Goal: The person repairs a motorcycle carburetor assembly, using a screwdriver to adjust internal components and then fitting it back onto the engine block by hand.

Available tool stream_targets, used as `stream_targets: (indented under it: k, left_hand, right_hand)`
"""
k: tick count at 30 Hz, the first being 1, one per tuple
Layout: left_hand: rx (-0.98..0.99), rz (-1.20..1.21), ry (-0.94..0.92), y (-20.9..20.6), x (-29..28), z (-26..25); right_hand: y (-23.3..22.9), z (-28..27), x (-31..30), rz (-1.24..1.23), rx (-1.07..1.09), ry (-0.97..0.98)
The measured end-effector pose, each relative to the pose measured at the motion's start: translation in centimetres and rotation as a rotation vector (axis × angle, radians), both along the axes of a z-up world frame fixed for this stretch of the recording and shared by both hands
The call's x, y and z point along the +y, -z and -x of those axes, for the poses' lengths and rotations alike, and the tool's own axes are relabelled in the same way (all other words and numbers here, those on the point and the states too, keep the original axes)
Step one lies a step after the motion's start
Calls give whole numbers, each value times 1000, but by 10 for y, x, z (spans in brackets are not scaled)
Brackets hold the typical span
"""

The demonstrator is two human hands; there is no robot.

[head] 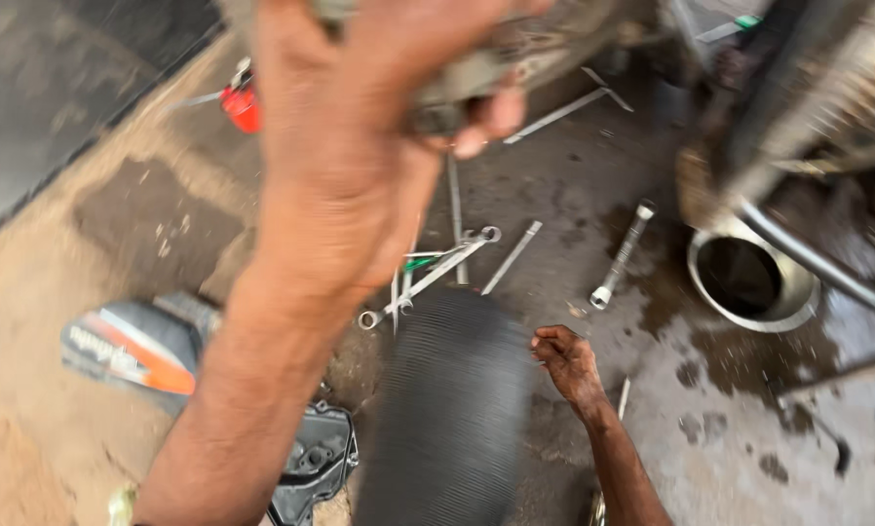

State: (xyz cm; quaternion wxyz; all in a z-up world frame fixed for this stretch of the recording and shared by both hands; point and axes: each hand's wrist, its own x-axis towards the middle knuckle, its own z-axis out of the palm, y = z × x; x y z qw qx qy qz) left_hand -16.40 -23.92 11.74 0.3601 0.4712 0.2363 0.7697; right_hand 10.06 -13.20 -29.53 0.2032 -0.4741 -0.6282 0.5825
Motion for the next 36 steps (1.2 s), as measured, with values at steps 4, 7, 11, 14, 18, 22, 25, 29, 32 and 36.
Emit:
stream_targets:
  k: [4, 7, 11, 14, 18, 22, 25, 29, 32, 36]
  left_hand:
    - [-150, 91, -171, 29, -38, 73]
    - [-192, 151, -262, 69, -44, 119]
    - [-298, 260, -355, 114, -36, 161]
    - [-425, 282, -342, 135, -25, 178]
    - [-417, 252, -351, 152, -15, 190]
    - [-424, 275, -314, 159, -11, 191]
    - [-451, 299, -286, 160, -9, 182]
    - [-505, 334, -193, 131, 2, 144]
    - [-526, 312, -37, 92, 14, 102]
    - [-556, 218, 145, 45, 23, 36]
  right_hand:
    - [21, 81, 34, 25, -273, -159]
    - [53, 153, 44, -486, -433, -363]
    - [66, 220, 56, -792, -430, -729]
    - [67, 269, 56, -921, -613, -885]
    - [85, 289, 67, -981, -833, -963]
    - [97, 284, 81, -643, -554, -751]
    - [47, 255, 89, 19, -55, -191]
    - [-80, 186, 92, -219, 277, -22]
    - [-164, 98, 70, 28, 425, 233]
    - [-203, -8, 30, 59, 880, 100]
